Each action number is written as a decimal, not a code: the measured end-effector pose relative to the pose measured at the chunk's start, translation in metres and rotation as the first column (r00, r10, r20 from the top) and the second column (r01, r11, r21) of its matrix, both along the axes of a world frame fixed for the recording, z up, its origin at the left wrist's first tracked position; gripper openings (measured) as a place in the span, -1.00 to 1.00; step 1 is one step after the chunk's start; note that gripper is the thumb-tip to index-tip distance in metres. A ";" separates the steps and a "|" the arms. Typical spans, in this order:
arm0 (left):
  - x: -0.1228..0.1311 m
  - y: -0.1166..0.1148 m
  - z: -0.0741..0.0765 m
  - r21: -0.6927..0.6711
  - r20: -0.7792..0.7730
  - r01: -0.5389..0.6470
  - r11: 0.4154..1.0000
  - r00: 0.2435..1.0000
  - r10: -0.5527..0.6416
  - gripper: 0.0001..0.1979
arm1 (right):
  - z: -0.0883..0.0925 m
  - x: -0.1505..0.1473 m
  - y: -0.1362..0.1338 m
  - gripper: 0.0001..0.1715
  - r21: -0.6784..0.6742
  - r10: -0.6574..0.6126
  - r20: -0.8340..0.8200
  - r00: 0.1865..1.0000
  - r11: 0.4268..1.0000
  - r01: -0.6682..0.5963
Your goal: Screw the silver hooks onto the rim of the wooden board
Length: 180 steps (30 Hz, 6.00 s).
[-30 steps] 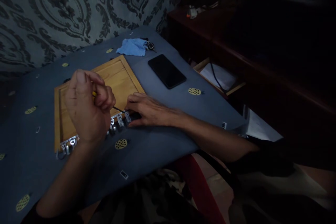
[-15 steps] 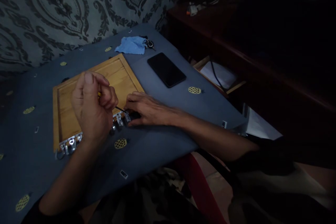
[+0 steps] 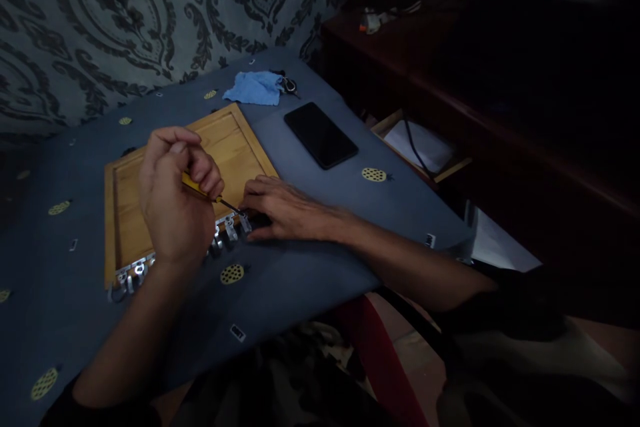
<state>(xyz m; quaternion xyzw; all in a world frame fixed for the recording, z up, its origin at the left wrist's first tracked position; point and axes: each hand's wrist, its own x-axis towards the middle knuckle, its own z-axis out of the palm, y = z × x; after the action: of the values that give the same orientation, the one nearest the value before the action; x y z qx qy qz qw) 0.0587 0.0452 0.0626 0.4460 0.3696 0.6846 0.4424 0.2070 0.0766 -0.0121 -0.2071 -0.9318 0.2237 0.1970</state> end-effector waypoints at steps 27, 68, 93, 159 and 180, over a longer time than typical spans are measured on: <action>0.000 -0.007 0.021 0.049 -0.085 0.041 0.998 0.996 -0.037 -0.50 | -0.001 0.000 0.001 -0.55 -0.027 0.015 -0.015 1.000 1.000 -0.015; 0.009 0.005 -0.001 0.067 -0.078 0.039 0.997 0.996 -0.034 -0.71 | 0.001 -0.001 0.001 -0.58 -0.036 0.004 0.008 1.000 0.999 -0.003; 0.006 -0.010 0.020 0.034 -0.019 -0.087 0.996 0.996 0.087 -0.43 | 0.002 -0.001 0.001 -0.61 -0.036 0.012 0.007 1.000 0.999 -0.012; -0.002 0.008 0.002 0.012 -0.136 0.343 0.939 0.931 -0.338 -0.68 | 0.005 0.001 0.001 -0.66 -0.058 0.017 0.009 1.000 0.998 -0.017; 0.007 -0.007 0.012 0.060 -0.118 0.005 0.998 0.993 0.002 -0.59 | 0.000 0.002 0.002 -0.62 -0.043 0.024 -0.017 1.000 0.999 -0.024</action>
<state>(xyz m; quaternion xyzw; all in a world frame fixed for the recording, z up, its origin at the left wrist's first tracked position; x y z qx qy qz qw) 0.0653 0.0384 0.0749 0.4992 0.3741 0.6676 0.4065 0.2088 0.0789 -0.0119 -0.1982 -0.9276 0.2477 0.1974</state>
